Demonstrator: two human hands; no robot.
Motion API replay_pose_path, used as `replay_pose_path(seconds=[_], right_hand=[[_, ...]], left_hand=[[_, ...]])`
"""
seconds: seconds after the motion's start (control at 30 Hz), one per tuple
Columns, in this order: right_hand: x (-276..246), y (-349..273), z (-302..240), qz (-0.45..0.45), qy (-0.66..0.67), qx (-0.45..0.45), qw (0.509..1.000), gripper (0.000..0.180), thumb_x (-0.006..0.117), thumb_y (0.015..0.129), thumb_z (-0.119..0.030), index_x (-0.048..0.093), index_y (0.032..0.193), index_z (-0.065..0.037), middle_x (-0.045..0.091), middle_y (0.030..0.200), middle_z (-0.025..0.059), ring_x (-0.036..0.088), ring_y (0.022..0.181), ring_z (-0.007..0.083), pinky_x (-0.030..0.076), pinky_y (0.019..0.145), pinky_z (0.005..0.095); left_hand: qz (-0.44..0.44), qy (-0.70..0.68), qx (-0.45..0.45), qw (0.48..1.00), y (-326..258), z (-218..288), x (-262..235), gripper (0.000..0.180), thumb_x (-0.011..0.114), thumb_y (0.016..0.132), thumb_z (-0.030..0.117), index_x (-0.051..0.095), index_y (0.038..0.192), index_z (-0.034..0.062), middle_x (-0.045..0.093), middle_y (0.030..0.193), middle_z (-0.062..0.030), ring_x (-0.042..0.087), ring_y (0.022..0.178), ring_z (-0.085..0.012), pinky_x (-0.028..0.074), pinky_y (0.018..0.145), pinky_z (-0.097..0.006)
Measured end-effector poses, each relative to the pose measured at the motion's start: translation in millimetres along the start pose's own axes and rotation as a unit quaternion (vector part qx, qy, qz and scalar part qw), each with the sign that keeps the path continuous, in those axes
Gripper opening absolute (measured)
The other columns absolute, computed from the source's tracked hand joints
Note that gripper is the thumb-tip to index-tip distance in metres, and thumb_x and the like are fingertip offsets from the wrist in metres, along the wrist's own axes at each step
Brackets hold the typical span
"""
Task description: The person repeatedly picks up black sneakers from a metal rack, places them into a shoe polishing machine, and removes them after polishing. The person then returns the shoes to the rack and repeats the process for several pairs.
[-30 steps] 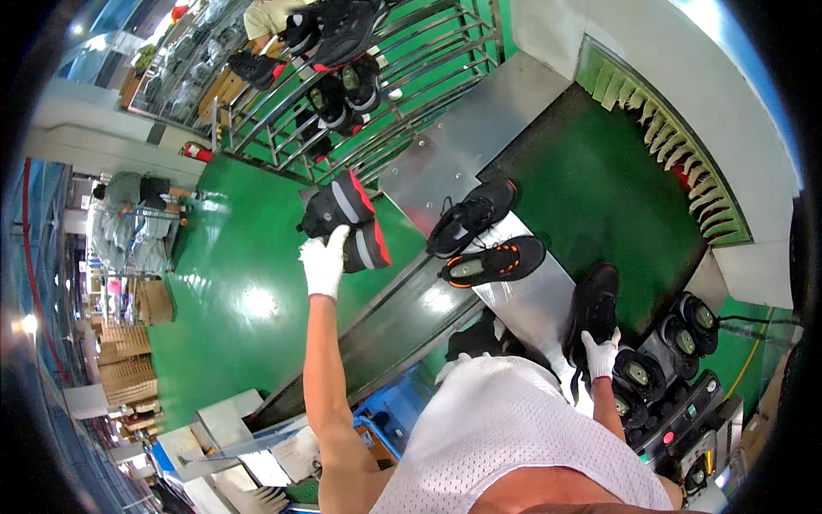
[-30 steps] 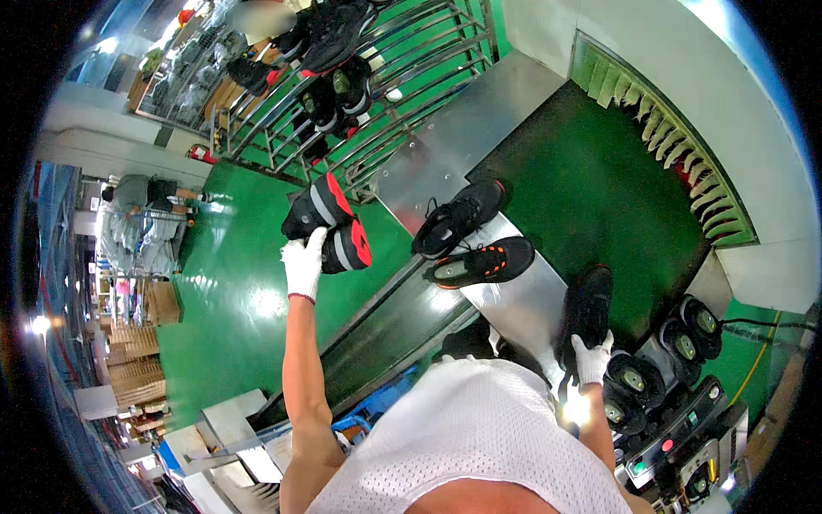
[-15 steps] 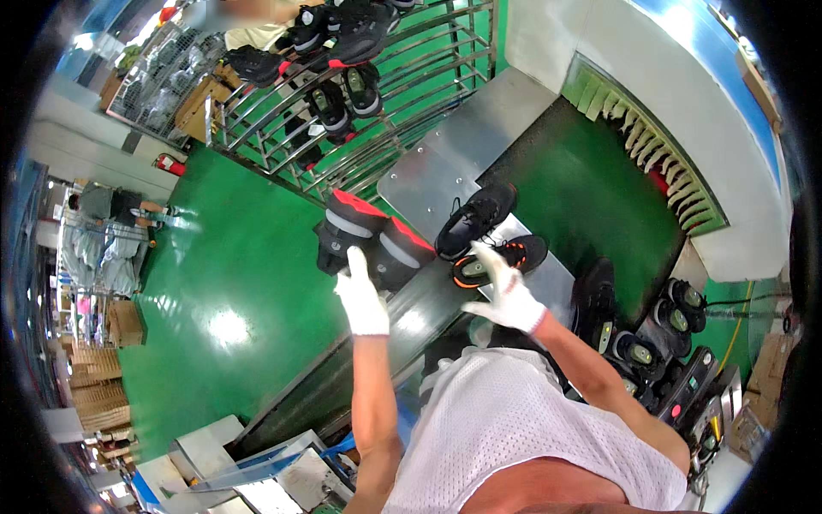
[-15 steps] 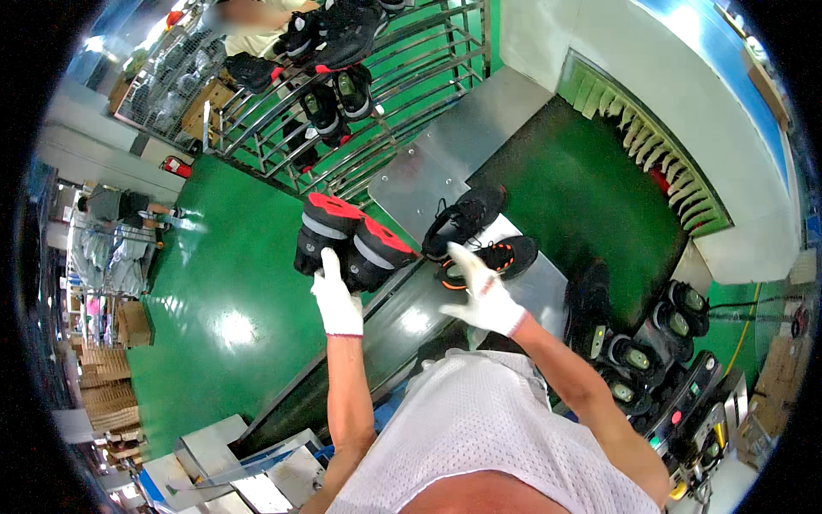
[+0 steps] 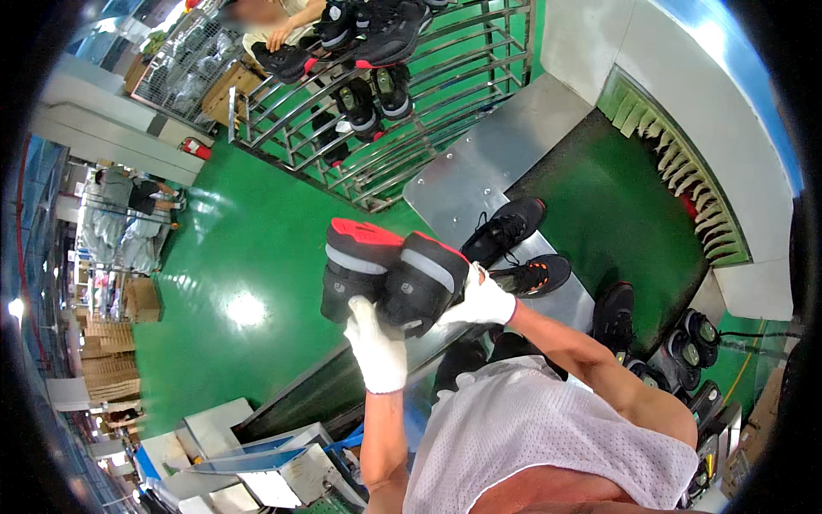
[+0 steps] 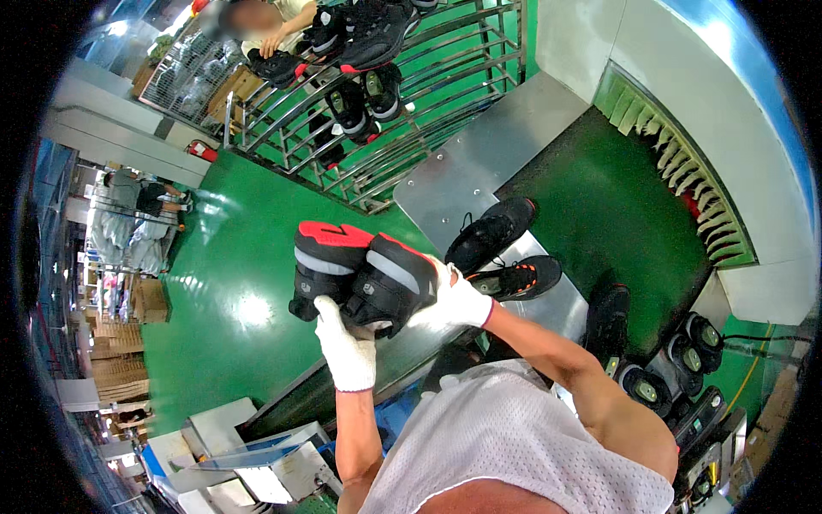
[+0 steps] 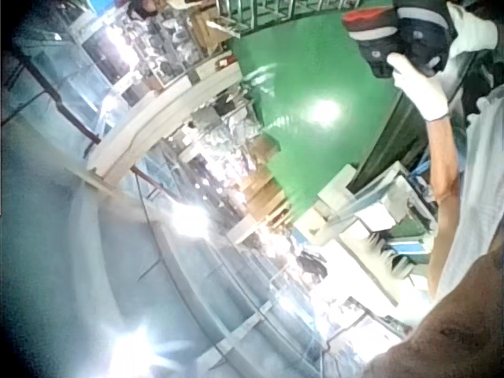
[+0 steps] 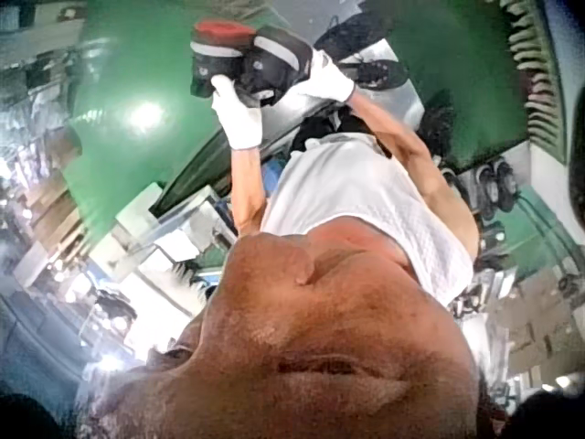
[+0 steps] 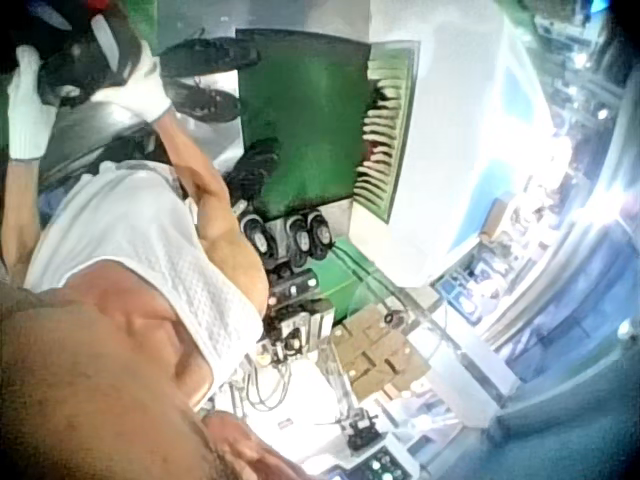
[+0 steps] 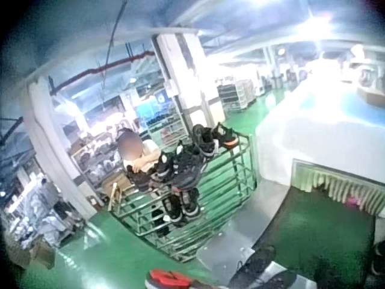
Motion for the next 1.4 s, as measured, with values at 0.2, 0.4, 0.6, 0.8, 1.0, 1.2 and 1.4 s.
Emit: replay_pose_path(seconds=[0.2, 0.4, 0.6, 0.8, 1.0, 1.2, 1.4], right_hand=[[-19.9, 27.0, -11.5, -0.047, 0.095, 0.017, 0.994, 0.111, 0.094, 0.060, -0.035, 0.037, 0.151, -0.003, 0.055, 0.141, 0.0215, 0.056, 0.128, 0.0304, 0.046, 0.107, 0.0402], [-31.2, 48.4, -4.1, -0.058, 0.261, 0.029, 0.963, 0.087, 0.089, 0.065, -0.026, 0.051, 0.139, 0.000, 0.066, 0.128, 0.0195, 0.062, 0.117, 0.0303, 0.047, 0.104, 0.0392], [-20.8, 84.2, -11.8, -0.076, 0.427, 0.038, 0.900, 0.061, 0.070, 0.084, -0.020, 0.052, 0.138, 0.000, 0.066, 0.121, 0.0066, 0.060, 0.103, 0.0142, 0.050, 0.093, 0.0312], [-25.0, 99.6, 43.5, 0.027, 0.518, 0.137, 0.844, 0.053, 0.065, 0.094, -0.025, 0.051, 0.136, 0.004, 0.064, 0.122, 0.0088, 0.060, 0.107, 0.0168, 0.050, 0.096, 0.0347], [-32.0, 103.7, 90.7, 0.082, 0.607, 0.177, 0.771, 0.045, 0.054, 0.104, -0.038, 0.057, 0.132, -0.003, 0.063, 0.129, 0.0094, 0.062, 0.114, 0.0217, 0.049, 0.102, 0.0404], [-27.0, 109.3, 113.5, 0.127, 0.636, 0.271, 0.711, 0.060, 0.038, 0.107, -0.052, 0.044, 0.147, -0.007, 0.058, 0.140, 0.0151, 0.061, 0.123, 0.0279, 0.051, 0.105, 0.0487], [-27.6, 121.5, 122.6, 0.134, 0.624, 0.351, 0.685, 0.065, 0.032, 0.106, -0.058, 0.045, 0.147, -0.009, 0.062, 0.134, 0.0140, 0.066, 0.113, 0.0285, 0.057, 0.095, 0.0482]], left_hand=[[0.043, 0.283, -0.004, 0.958, 12.5, 39.4, 16.7, 0.033, 0.062, 0.100, 0.025, 0.062, 0.094, -0.0070, 0.066, 0.087, -0.0089, 0.062, 0.070, -0.0151, 0.053, 0.059, -0.034], [0.002, 0.425, -0.021, 0.905, 28.2, 93.9, 47.1, 0.022, 0.069, 0.096, 0.019, 0.070, 0.100, -0.0032, 0.071, 0.080, -0.0100, 0.067, 0.073, -0.0165, 0.053, 0.067, -0.033], [0.049, 0.551, 0.218, 0.804, 93.2, 75.8, 10.8, 0.035, 0.068, 0.095, 0.032, 0.070, 0.110, 0.0000, 0.071, 0.098, -0.0143, 0.068, 0.091, -0.0310, 0.052, 0.083, -0.042], [0.145, 0.623, 0.329, 0.694, 200.5, 112.5, 25.0, 0.038, 0.071, 0.092, 0.034, 0.059, 0.087, -0.0017, 0.060, 0.093, -0.0165, 0.057, 0.088, -0.0332, 0.045, 0.084, -0.046], [0.168, 0.591, 0.340, 0.712, 370.8, 163.6, 24.8, 0.048, 0.067, 0.094, 0.040, 0.064, 0.090, -0.0072, 0.067, 0.088, -0.0242, 0.063, 0.081, -0.0335, 0.050, 0.080, -0.043], [0.204, 0.607, 0.420, 0.643, 453.3, 208.6, 40.4, 0.056, 0.065, 0.094, 0.045, 0.068, 0.091, -0.0107, 0.070, 0.085, -0.0283, 0.069, 0.082, -0.0401, 0.051, 0.079, -0.046], [0.143, 0.620, 0.391, 0.665, 452.4, 223.9, 84.9, 0.054, 0.066, 0.093, 0.044, 0.067, 0.086, -0.0094, 0.068, 0.080, -0.0266, 0.066, 0.075, -0.0336, 0.050, 0.075, -0.043]])
Point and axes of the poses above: each hand's wrist, its own y-axis towards the middle knuckle, its own x-axis out of the palm, z = x × y, the point moved 1 cm from there along y, towards the middle knuckle
